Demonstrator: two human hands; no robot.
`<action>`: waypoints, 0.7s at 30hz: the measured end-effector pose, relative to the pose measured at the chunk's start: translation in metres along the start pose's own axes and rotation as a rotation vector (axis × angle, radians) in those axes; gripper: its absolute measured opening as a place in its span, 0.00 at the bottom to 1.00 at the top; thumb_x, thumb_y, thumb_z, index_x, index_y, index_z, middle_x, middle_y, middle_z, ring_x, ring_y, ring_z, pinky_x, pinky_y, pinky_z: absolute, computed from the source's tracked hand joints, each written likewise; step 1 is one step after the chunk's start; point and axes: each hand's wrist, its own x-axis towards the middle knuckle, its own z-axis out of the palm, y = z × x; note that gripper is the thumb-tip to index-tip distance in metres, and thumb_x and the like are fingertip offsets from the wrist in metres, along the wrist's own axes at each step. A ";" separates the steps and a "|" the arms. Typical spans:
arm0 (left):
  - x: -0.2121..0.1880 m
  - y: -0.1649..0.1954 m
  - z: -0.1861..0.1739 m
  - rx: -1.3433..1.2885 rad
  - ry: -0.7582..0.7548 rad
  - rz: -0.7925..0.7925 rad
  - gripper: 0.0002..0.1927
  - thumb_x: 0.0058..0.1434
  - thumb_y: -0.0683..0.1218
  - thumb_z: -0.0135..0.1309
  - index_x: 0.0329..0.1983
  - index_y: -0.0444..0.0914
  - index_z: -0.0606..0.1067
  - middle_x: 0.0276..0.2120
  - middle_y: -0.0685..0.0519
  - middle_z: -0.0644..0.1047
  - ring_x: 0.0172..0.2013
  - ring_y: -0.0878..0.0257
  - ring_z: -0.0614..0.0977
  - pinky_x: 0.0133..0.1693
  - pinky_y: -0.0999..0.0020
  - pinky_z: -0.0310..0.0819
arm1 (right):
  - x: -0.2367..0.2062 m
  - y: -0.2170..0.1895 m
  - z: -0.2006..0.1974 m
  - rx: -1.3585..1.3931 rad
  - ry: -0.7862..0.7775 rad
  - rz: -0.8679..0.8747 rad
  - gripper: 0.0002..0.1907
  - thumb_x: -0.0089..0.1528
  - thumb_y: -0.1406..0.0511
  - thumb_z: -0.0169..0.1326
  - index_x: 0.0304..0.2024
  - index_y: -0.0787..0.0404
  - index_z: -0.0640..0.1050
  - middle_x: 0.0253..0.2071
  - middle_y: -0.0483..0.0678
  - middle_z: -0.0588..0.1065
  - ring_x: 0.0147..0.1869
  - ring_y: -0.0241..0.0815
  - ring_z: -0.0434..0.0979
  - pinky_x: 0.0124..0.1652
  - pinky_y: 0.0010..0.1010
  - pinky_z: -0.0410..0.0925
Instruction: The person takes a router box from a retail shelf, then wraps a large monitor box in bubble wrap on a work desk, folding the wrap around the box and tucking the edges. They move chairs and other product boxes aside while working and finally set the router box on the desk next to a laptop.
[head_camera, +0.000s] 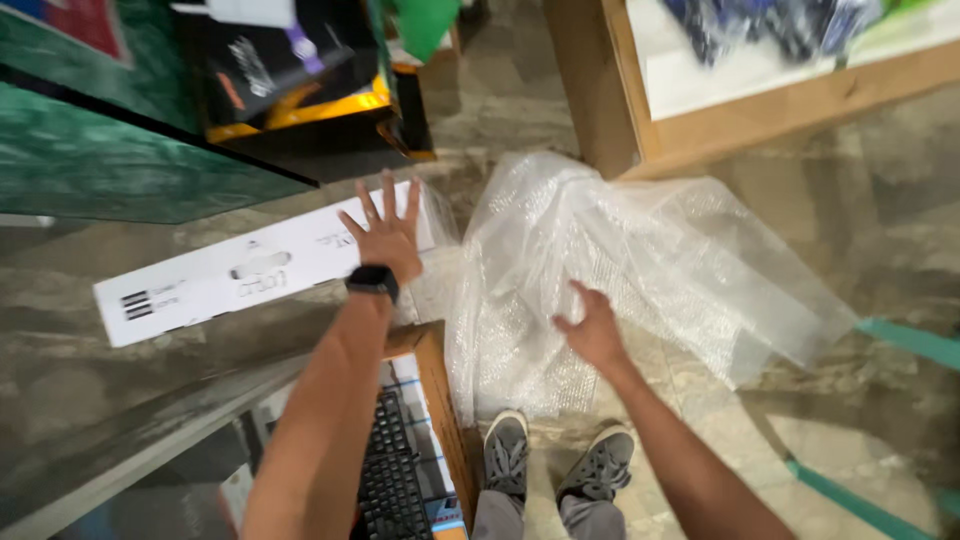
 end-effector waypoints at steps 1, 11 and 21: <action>0.009 -0.002 0.008 0.013 -0.061 -0.005 0.57 0.52 0.44 0.54 0.80 0.50 0.36 0.78 0.43 0.37 0.74 0.28 0.39 0.60 0.16 0.34 | 0.009 0.016 0.000 0.030 0.033 0.010 0.40 0.57 0.55 0.64 0.71 0.51 0.65 0.68 0.65 0.63 0.73 0.63 0.60 0.67 0.46 0.59; 0.056 0.015 0.064 0.164 -0.206 -0.040 0.61 0.46 0.48 0.62 0.79 0.53 0.41 0.77 0.43 0.39 0.70 0.25 0.46 0.57 0.14 0.48 | 0.114 0.099 -0.025 0.279 0.194 0.111 0.37 0.59 0.58 0.68 0.70 0.50 0.72 0.73 0.68 0.49 0.67 0.62 0.63 0.61 0.44 0.62; 0.017 0.046 0.068 0.126 -0.170 0.078 0.55 0.40 0.45 0.65 0.74 0.54 0.57 0.75 0.42 0.49 0.70 0.24 0.52 0.55 0.13 0.55 | 0.082 0.093 0.031 0.740 -0.087 0.238 0.37 0.60 0.56 0.62 0.67 0.64 0.69 0.59 0.53 0.76 0.57 0.43 0.77 0.51 0.34 0.72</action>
